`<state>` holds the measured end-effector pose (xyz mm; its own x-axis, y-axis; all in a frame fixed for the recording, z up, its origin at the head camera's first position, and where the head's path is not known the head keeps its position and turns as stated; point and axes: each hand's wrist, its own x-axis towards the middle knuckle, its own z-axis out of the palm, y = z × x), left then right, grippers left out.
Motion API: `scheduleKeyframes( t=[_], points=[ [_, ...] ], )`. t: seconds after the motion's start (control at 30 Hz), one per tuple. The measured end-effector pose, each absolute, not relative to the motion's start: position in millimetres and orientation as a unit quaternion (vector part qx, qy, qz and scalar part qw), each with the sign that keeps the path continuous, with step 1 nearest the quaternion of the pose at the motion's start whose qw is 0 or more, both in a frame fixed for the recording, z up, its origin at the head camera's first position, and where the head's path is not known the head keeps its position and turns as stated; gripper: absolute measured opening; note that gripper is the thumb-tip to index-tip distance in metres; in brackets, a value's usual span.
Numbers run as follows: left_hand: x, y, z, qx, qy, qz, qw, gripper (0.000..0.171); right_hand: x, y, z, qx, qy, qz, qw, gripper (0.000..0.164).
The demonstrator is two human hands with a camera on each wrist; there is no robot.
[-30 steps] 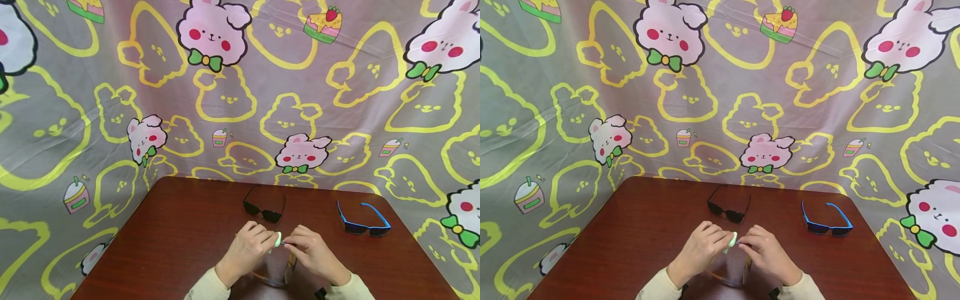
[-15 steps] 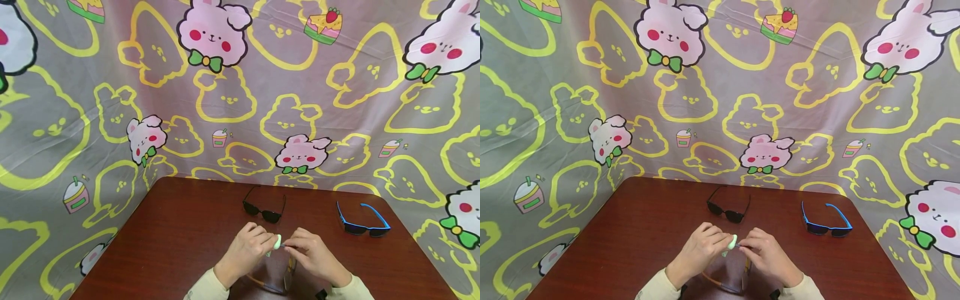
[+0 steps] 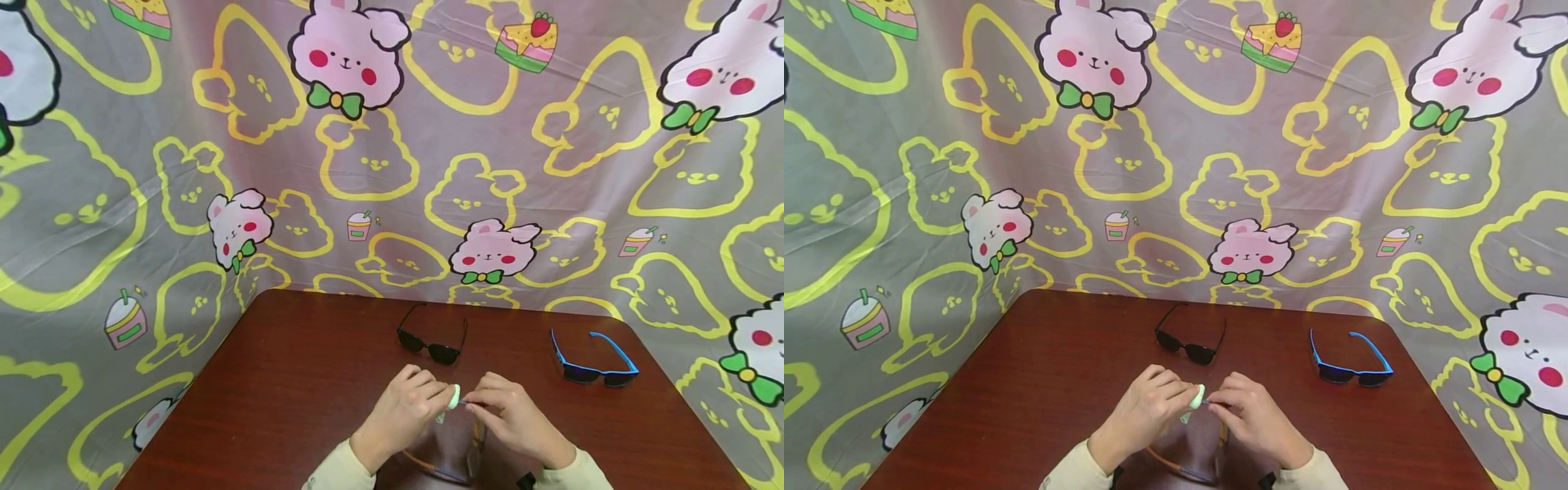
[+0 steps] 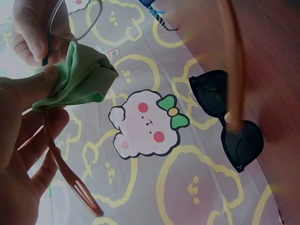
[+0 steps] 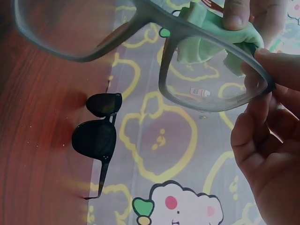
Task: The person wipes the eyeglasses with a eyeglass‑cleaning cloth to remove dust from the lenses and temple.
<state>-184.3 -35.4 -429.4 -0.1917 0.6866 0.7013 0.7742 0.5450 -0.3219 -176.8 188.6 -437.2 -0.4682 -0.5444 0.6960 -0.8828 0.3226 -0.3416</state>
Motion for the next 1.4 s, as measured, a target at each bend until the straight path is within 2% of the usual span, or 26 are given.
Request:
scheduleKeyframes(
  t=[0.17, 0.47, 0.6, 0.87, 1.03, 1.4],
  points=[
    [-183.6, -32.5, -431.4, -0.476, -0.777, -0.05, 0.409, 0.018, -176.2, 188.8, -435.8, 0.453, -0.782, 0.356, 0.238, 0.025],
    [-184.2, -31.4, -433.0, -0.476, -0.785, -0.051, 0.393, 0.03, -175.6, 188.4, -436.5, 0.447, -0.787, 0.354, 0.236, 0.024],
    [-185.6, -32.9, -431.5, -0.477, -0.78, -0.049, 0.402, 0.023, -176.2, 188.7, -436.9, 0.45, -0.783, 0.356, 0.239, 0.024],
    [-185.9, -36.5, -429.7, -0.477, -0.789, -0.073, 0.379, 0.019, -177.9, 191.3, -438.0, 0.45, -0.779, 0.362, 0.243, 0.026],
    [-186.7, -35.8, -429.2, -0.481, -0.783, -0.084, 0.384, 0.015, -179.4, 192.0, -440.7, 0.455, -0.774, 0.364, 0.247, 0.029],
    [-191.2, -39.5, -429.9, -0.48, -0.767, -0.087, 0.417, 0.021, -179.4, 197.1, -440.9, 0.447, -0.776, 0.368, 0.25, 0.029]
  ],
)
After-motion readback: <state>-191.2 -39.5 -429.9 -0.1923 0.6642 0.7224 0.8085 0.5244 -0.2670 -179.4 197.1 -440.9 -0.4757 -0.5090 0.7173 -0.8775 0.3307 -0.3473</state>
